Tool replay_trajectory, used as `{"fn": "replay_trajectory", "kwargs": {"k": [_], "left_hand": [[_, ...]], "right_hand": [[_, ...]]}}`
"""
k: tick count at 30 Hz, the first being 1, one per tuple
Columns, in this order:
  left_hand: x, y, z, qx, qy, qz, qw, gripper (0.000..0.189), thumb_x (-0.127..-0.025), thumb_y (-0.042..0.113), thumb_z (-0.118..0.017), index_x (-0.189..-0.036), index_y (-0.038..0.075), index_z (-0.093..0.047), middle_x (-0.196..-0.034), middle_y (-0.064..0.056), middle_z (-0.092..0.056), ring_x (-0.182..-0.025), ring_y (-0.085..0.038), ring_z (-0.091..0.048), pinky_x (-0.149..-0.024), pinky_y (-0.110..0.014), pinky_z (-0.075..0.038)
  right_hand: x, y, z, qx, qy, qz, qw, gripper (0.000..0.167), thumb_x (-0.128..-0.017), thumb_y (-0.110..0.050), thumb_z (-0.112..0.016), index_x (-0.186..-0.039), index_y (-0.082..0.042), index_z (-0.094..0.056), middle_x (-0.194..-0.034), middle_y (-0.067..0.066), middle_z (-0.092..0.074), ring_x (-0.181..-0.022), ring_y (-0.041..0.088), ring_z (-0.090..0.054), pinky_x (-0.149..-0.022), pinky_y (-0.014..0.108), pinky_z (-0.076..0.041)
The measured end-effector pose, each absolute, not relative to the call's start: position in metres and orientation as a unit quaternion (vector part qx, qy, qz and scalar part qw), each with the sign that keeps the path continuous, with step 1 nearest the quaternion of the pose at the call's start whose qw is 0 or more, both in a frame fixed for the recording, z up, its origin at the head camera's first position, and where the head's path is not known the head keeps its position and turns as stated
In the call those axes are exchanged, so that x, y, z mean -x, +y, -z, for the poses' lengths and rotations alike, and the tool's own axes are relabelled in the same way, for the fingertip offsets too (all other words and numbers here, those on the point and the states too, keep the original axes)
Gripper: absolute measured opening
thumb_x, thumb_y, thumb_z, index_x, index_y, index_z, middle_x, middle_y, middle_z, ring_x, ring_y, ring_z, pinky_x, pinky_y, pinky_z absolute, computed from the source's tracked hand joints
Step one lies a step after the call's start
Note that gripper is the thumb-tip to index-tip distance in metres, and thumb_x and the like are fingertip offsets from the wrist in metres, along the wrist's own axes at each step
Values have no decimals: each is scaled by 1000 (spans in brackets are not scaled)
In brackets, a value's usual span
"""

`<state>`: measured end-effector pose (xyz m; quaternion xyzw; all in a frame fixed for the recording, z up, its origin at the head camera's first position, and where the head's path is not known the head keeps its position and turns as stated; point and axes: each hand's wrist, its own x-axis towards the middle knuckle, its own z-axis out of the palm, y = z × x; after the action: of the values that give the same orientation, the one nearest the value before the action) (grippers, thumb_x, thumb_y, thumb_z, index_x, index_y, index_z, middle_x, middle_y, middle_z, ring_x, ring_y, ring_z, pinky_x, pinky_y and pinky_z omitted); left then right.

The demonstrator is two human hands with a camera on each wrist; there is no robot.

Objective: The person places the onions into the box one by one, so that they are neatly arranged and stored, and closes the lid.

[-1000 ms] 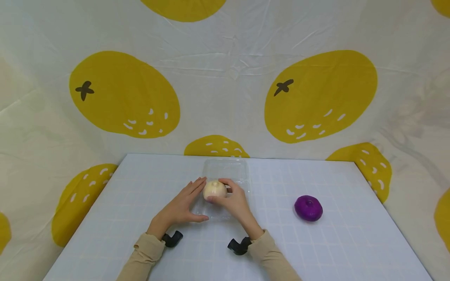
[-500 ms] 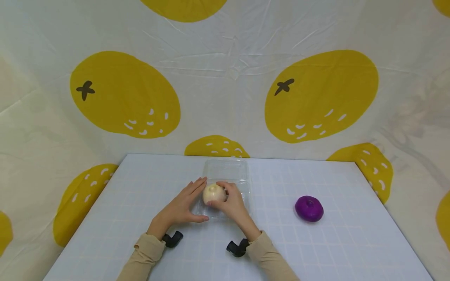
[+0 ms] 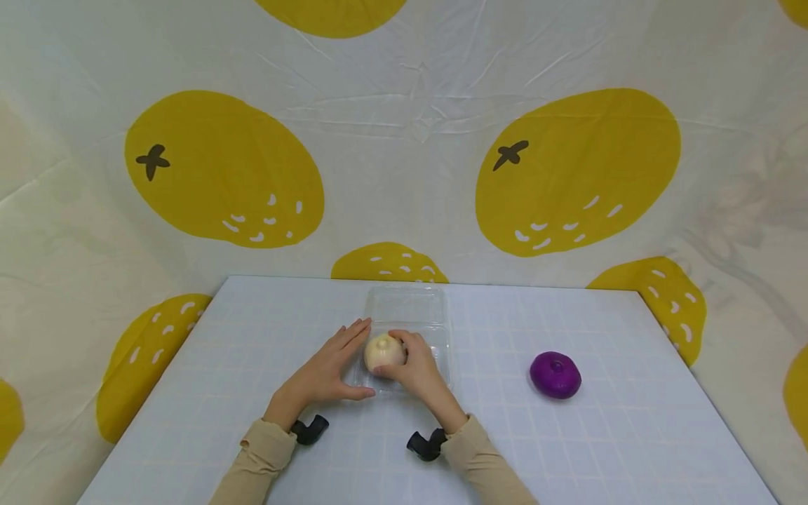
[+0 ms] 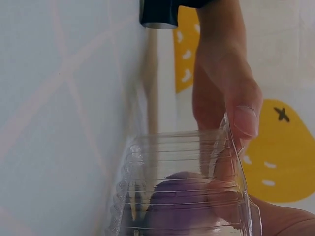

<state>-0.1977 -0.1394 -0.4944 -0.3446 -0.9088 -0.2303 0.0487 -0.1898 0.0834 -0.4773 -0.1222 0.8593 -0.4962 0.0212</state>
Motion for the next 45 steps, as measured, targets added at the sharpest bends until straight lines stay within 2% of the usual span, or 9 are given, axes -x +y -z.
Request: {"fn": "replay_trajectory", "kwargs": {"k": [8, 16, 25, 32, 45], "left_hand": [[199, -138, 494, 346, -908, 232, 48, 113, -77, 64, -74, -157, 2, -23, -164, -9, -19, -150, -25, -18, -122, -44, -13], [199, -137, 496, 350, -906, 232, 55, 112, -77, 64, -74, -156, 1, -25, -164, -10, -20, -150, -26, -19, -122, -45, -14], [198, -138, 495, 345, -909, 230, 41, 113, -78, 65, -73, -157, 3, -23, -164, -9, -18, -150, -25, -18, -122, -45, -13], [199, -140, 496, 348, -906, 238, 42, 113, -77, 64, -74, -156, 1, -24, -165, -6, -18, -151, -25, -16, -122, -47, -13], [200, -140, 493, 352, -903, 242, 48, 112, -78, 64, -74, -156, 2, -24, -164, -7, -19, -150, -25, -17, -122, -46, -14]], "right_hand": [[190, 84, 477, 131, 870, 475, 7, 68, -75, -20, -88, -132, 0, -57, -124, 17, -58, -101, 31, -59, -84, 48, -54], [188, 87, 474, 135, 871, 471, 9, 74, -75, -22, -88, -136, 0, -52, -125, 19, -55, -103, 33, -59, -79, 43, -56], [183, 92, 459, 113, 873, 474, 20, 83, -74, -29, -89, -142, -4, -48, -135, 23, -51, -113, 40, -56, -89, 52, -53], [182, 102, 447, 110, 866, 488, 13, 79, -76, -21, -87, -142, -2, -48, -135, 22, -52, -114, 42, -56, -93, 54, -52], [190, 139, 430, 145, 847, 511, -5, 70, -80, -17, -84, -140, -5, -50, -139, 19, -51, -119, 40, -56, -97, 50, -52]]}}
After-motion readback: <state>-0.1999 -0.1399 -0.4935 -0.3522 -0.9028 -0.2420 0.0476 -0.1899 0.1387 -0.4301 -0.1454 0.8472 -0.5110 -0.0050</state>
